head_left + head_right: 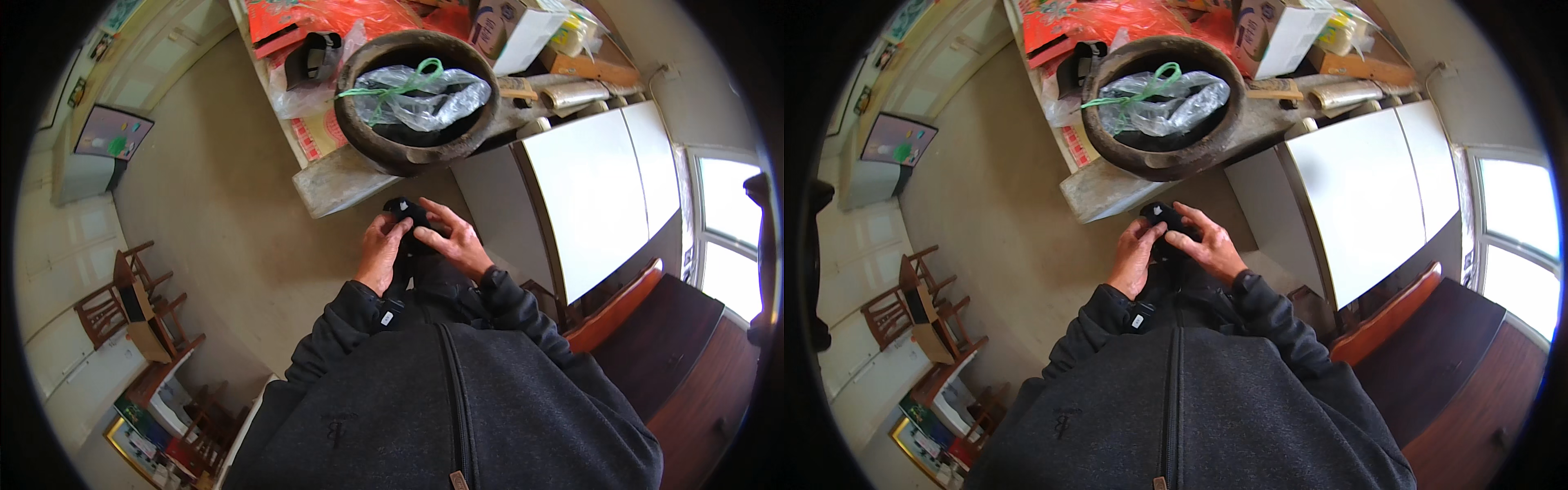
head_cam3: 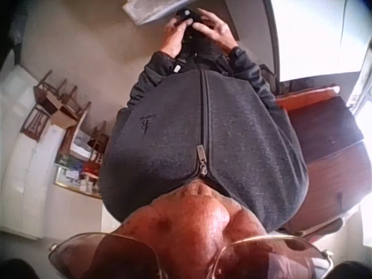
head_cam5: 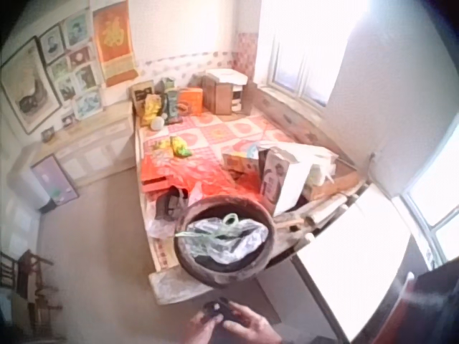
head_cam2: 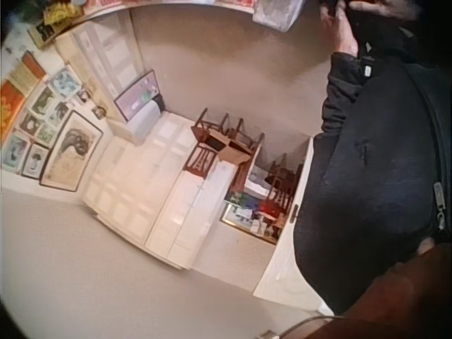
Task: The person wipes a white cabinet and a wooden bucket with a black cloth, then walks to a blue basin, rinses the cloth in water, wrings it out, and returns to the original room. The person handles the cabinet, bucket, cloth, and basin during the sequence.
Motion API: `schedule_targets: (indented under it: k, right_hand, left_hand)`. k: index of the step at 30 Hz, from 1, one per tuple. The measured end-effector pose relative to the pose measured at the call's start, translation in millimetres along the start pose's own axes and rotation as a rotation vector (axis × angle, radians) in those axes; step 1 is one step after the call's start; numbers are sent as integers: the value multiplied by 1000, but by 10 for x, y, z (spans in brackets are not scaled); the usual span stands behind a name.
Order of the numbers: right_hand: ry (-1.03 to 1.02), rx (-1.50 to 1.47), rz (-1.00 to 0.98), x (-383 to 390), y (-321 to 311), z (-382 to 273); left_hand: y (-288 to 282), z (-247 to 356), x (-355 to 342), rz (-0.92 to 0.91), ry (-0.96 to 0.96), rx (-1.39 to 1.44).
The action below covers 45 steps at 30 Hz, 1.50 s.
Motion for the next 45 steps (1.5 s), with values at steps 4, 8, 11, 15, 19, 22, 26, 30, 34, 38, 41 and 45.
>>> schedule_targets:
  k: [4, 8, 11, 15, 19, 22, 26, 30, 34, 38, 41, 45]
  right_hand:
    - [28, 132, 11, -68, -7, 190]
    - [234, -417, 177, -219, -8, 537]
    - [305, -1013, 360, -387, 90, 706]
    - [387, -1232, 95, -616, 693, 561]
    - [383, -1233, 158, -586, 653, 473]
    - [319, -1259, 338, -378, 156, 515]
    - [-34, -1023, 520, -448, -698, 473]
    - [97, -545, 630, -890, -744, 734]
    - [175, -707, 570, -1096, -674, 1068]
    - [162, -765, 454, -1369, -973, 1105]
    - [158, -714, 372, -1674, -1223, 969]
    - [56, -619, 204, -2062, -1427, 550]
  left_hand:
    - [24, -71, 40, -107, -123, -28]
    - [-124, 180, 66, -102, -77, -252]
    - [-251, 659, 44, 3, 140, -223]
    - [-124, 1312, -22, 49, 382, -179]
    - [233, 1741, -31, 52, 560, -267]
    - [452, 1924, -33, 24, 652, -300]
    - [583, 1925, -34, 3, 647, -359]
    - [632, 1894, -53, 52, 653, -322]
    - [690, 1890, -29, 79, 691, -305]
    - [751, 1867, -17, 154, 714, -339]
    - [836, 1822, 28, 149, 746, -275]
    - [888, 1791, 50, 289, 749, -309]
Point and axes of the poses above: each hand's wrist, its own x-axis away from the middle knuckle, its own y-axis out of the palm, z = x × y, the point moved 8 cm from there along -x, towards the middle knuckle, and after that the axes turned 8 degrees about x, right-handed, at the moved point
